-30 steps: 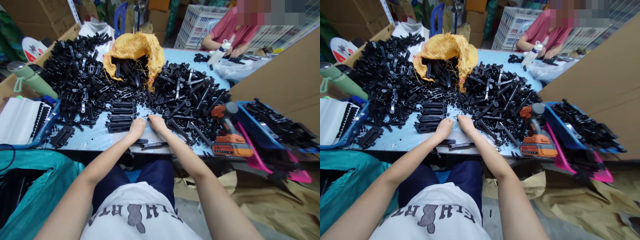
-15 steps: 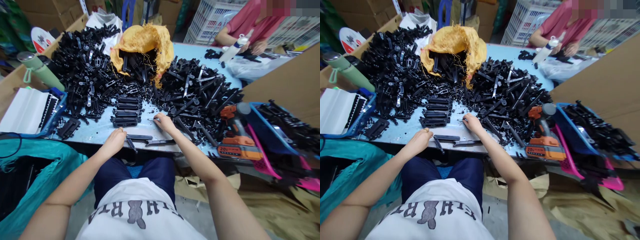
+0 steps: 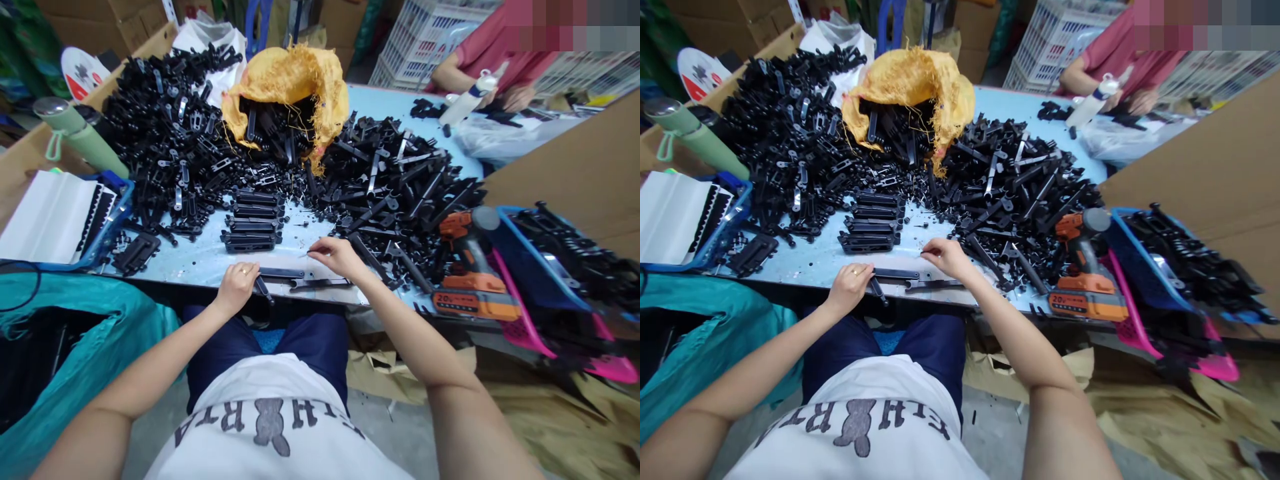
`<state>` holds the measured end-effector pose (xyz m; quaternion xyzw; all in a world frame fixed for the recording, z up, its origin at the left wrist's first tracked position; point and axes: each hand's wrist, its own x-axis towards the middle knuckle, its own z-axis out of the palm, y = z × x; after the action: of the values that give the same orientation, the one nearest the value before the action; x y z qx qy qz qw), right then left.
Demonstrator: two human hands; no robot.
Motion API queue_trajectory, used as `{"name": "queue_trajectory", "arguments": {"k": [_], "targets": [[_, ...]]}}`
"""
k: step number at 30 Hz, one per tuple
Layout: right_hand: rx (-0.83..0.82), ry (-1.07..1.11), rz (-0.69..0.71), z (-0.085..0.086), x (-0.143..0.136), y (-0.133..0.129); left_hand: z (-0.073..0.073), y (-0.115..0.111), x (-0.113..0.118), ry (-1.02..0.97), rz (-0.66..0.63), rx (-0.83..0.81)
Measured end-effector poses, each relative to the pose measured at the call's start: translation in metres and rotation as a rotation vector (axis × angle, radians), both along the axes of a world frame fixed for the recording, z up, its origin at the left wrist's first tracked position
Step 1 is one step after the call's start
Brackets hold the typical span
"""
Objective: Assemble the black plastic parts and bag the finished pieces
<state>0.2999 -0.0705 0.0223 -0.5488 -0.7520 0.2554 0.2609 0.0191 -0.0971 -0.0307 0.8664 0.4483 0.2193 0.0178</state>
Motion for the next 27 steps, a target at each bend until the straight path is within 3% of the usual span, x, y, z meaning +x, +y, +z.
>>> {"name": "queue_trajectory", "arguments": {"k": [4, 8, 12, 16, 20, 23, 27], "targets": [[-0.082, -0.180, 0.153, 0.022, -0.013, -0.020, -0.001, -0.003, 0.001, -0.038, -0.016, 0.007], [-0.028, -0.435, 0.284, 0.026, -0.028, -0.022, 0.000, -0.004, 0.001, -0.053, 0.011, 0.023], [0.054, -0.413, 0.338, 0.006, -0.028, -0.023, 0.006, -0.006, 0.013, -0.029, -0.038, 0.023], [0.241, -0.100, 0.226, -0.034, -0.012, -0.040, 0.014, -0.006, 0.048, 0.051, -0.218, -0.074], [0.235, -0.129, 0.180, -0.063, 0.001, -0.057, 0.016, -0.003, 0.079, 0.125, -0.226, -0.239], [0.230, -0.250, 0.239, -0.065, 0.007, -0.057, 0.019, -0.005, 0.079, 0.113, -0.212, -0.278], [0.255, -0.443, 0.321, -0.053, 0.013, -0.049, 0.023, -0.011, 0.061, 0.155, -0.272, -0.237]]}}
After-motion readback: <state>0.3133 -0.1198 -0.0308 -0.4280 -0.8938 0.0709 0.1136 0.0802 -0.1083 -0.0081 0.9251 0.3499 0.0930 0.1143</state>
